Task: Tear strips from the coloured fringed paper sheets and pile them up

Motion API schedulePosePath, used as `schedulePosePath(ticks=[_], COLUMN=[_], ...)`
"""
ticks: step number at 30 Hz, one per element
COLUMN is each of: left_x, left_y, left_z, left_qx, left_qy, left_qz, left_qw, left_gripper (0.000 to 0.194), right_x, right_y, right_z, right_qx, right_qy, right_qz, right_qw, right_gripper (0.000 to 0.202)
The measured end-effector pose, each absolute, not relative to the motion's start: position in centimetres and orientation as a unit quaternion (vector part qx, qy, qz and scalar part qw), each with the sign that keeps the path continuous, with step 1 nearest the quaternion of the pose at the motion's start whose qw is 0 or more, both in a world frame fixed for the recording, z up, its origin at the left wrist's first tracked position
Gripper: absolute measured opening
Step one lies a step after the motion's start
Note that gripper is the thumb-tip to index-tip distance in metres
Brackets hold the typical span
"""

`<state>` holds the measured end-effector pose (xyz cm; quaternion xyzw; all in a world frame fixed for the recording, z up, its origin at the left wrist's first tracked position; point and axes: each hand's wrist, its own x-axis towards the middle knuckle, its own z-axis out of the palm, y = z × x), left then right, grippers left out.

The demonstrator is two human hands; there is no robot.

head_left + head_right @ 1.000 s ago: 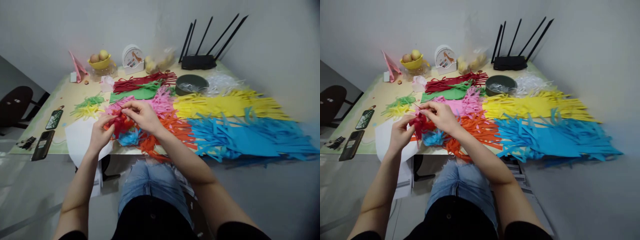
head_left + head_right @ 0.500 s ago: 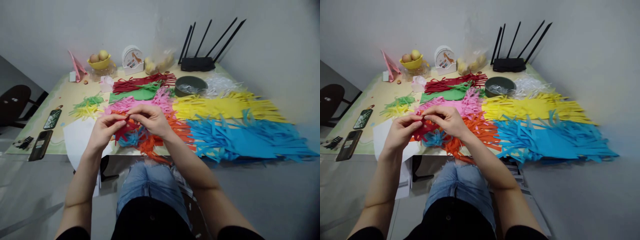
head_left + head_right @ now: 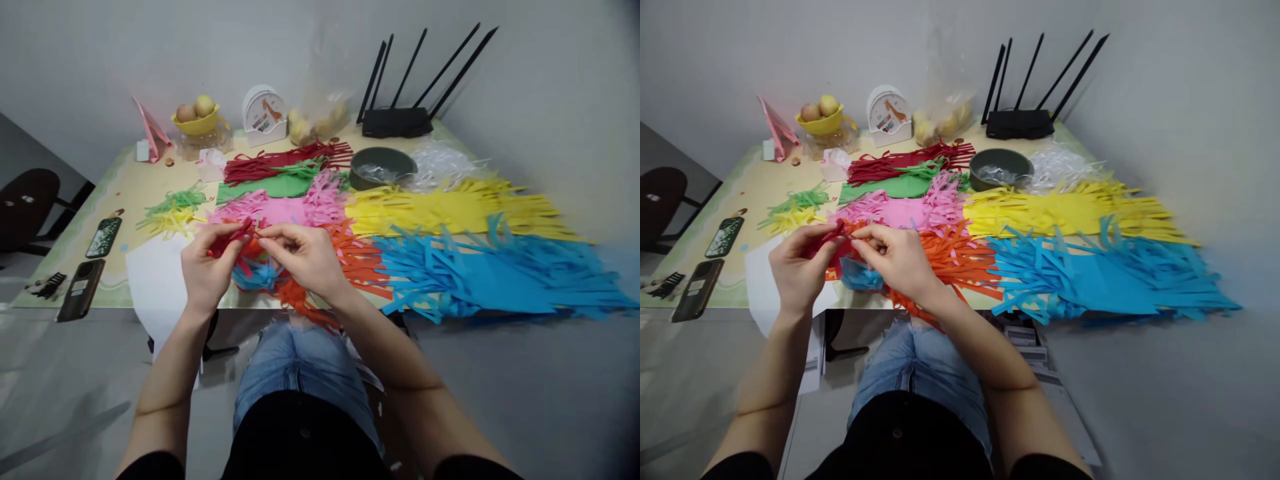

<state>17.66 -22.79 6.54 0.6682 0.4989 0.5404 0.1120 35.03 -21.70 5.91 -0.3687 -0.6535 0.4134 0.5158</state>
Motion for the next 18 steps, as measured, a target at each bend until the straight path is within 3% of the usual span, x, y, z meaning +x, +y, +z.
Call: schedulePosePath(ticks=[5,8,10,13,15,18], left_x=[17.8,18.5,19.0,18.9,17.5,13.8], left_y=[-23.2,-23.7,-24.4,-25.4,-25.3,-22.7], left_z=[6.4,5.8,5.0,4.2,4.5,5.4], left_qx=[0.789,0.825,0.836,0.852,0.877,0.845], left_qy=[0.424,0.374,0.371,0.389,0.37,0.364], left_qz=[0.427,0.382,0.364,0.338,0.299,0.285], left_qw=[-0.127,-0.18,-0.176,-0.094,0.061,0.268], left_gripper=[0.006,0.006,0.01,0.016,0.011,0.016], right_x=[35.4,35.9,36.3,36.9,37.2,37.4], right_y=[-20.8,-20.3,-20.3,-20.2,-20.0,-19.6], right_z=[5.9,5.5,5.1,4.9,4.8,4.6], right_qx=[-0.315,-0.289,-0.306,-0.315,-0.3,-0.297], right_qy=[-0.586,-0.57,-0.555,-0.457,-0.386,-0.369], right_qz=[0.572,0.637,0.631,0.586,0.56,0.543], right_qw=[0.48,0.431,0.448,0.59,0.669,0.694], right_gripper=[0.044,0.044,0.04,0.038,0.039,0.039])
